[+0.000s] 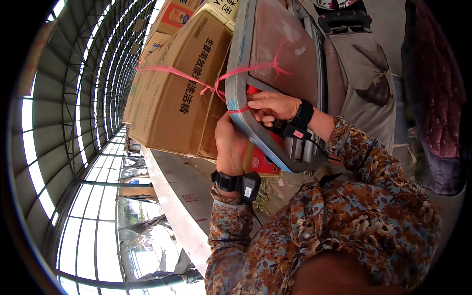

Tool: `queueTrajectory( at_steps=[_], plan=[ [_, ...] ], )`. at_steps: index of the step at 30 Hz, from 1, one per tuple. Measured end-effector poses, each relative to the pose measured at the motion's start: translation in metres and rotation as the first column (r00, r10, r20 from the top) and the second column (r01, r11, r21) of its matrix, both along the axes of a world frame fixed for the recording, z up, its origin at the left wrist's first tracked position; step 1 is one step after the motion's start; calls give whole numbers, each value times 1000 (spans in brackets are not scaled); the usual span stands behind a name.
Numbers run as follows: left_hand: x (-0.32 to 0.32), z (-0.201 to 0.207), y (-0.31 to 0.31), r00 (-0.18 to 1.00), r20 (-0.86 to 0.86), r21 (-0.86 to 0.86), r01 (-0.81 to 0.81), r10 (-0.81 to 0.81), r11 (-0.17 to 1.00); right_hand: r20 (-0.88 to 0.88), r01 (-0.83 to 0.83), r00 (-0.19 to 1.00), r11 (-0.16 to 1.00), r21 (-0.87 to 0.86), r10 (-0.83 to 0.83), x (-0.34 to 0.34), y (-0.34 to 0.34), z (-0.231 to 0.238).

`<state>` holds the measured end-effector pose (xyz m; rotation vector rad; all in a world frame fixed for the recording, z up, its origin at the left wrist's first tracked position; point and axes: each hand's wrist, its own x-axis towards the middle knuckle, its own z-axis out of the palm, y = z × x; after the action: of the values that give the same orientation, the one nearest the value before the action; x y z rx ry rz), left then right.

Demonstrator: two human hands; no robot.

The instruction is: The person secures a stack of cardboard boxes on the back of a three-wheeled cargo vehicle using red and blue plastic straps. They loop the straps over the boxes and tie them to the vehicle's frame to prevent movement during transport.

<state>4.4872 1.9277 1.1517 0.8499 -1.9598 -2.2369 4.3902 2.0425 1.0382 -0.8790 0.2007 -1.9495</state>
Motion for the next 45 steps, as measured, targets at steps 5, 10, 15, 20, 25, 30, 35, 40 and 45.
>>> queueTrajectory(
  at_steps=[5,10,15,20,25,30,35,40,45],
  plan=[
    [0,-18,-7,996,35,-44,87,-85,995,64,-169,984,985,35,166,-4,0,1],
    [0,-12,-4,991,134,-38,-25,30,999,-356,60,934,988,140,-6,-13,0,15],
    [7,-8,22,991,-73,-403,-132,112,906,-255,374,911,909,184,-323,8,-20,7],
    [17,-8,51,954,-296,-794,-221,-42,566,-220,548,828,827,125,-516,-1,-17,9],
    [20,16,65,985,-87,-891,-11,-147,454,-349,652,733,750,113,-584,9,13,12],
    [23,7,58,982,-86,-980,-53,-166,190,-625,938,189,327,-112,-758,12,34,7],
    [18,8,67,896,97,-787,-197,-434,-585,-768,961,168,277,-13,-618,32,48,-12],
    [9,0,64,824,354,-797,18,-442,-604,-728,949,202,315,-21,-655,49,49,-30],
    [11,1,66,832,360,-744,-17,-421,-668,-724,930,231,366,-32,-650,46,57,-34]
  ],
)
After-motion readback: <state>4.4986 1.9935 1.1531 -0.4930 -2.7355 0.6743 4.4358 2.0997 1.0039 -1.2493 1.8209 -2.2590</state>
